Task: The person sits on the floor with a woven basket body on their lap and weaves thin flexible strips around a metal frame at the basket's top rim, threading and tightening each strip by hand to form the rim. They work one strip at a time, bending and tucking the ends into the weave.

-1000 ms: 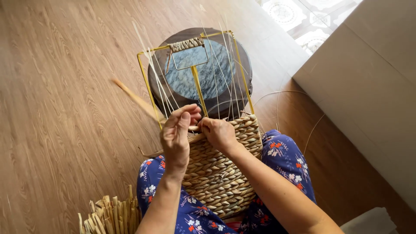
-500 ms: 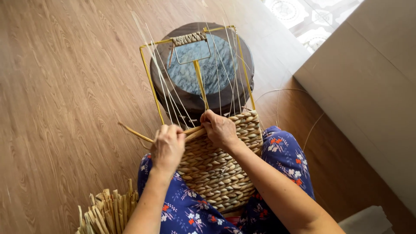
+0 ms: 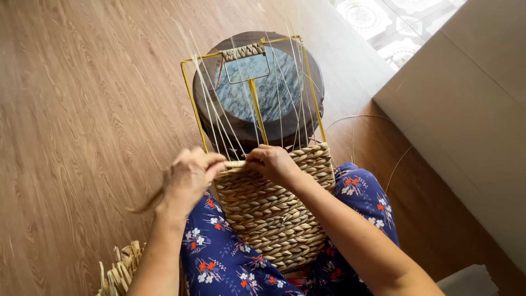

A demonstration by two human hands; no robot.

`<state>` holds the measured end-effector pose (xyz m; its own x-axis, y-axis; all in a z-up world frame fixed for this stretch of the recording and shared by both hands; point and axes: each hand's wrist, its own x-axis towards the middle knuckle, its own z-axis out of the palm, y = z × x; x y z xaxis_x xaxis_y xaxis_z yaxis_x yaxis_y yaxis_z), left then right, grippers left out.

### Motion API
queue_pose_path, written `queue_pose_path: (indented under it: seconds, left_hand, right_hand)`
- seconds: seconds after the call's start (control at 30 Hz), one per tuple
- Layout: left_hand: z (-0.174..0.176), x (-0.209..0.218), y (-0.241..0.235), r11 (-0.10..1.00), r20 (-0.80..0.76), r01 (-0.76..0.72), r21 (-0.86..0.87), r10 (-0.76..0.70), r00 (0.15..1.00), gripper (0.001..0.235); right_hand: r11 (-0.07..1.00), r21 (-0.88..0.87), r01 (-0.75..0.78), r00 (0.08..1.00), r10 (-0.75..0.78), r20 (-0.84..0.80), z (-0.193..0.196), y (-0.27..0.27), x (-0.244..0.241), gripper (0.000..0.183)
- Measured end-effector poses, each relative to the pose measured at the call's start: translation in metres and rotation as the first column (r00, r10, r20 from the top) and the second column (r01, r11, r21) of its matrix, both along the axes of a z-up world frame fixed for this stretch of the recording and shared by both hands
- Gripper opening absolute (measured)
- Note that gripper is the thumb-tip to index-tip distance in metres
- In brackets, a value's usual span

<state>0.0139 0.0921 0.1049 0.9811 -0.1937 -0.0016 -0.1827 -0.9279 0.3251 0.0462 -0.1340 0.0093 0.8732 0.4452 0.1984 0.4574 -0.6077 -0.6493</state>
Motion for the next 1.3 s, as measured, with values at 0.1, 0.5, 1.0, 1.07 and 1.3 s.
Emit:
queue_pose_path:
  seconds: [0.1,0.5,1.0,1.07,1.3]
  left_hand:
    - [0.024,-0.012,-0.012,0.994,0.481,0.062,-0.092,-0.011,0.877,0.019]
    - [-0.080,0.034,-0.051,0.812,0.126,-0.090,-0.577,0.197,0.972,0.041]
    - [-0.122,-0.017,-0.012,0.942,0.136,-0.201,-0.270,0.244,0.960,0.015]
    - [-0.111,-0.022,-0.017,0.923,0.172,-0.107,-0.370,0.181,0.968,0.017]
    - [-0.101,-0.026,-0.044,0.994,0.425,0.102,-0.029,-0.080,0.901,0.018]
  right_hand:
    - [0.995,0.072,0.071,0.995,-0.075,0.062,-0.017,0.002,0.004,0.013]
    - [0.913,0.336,0.230,0.860,-0.030,-0.510,-0.006,-0.010,0.008,0.008]
    - [0.952,0.125,0.278,0.947,-0.250,-0.200,0.002,0.013,-0.011,0.013]
    - [0.954,0.065,0.292,0.947,-0.278,-0.162,0.000,0.015,-0.010,0.014]
    - [0.953,0.196,0.231,0.875,-0.116,-0.469,0.012,0.002,0.004,0.019]
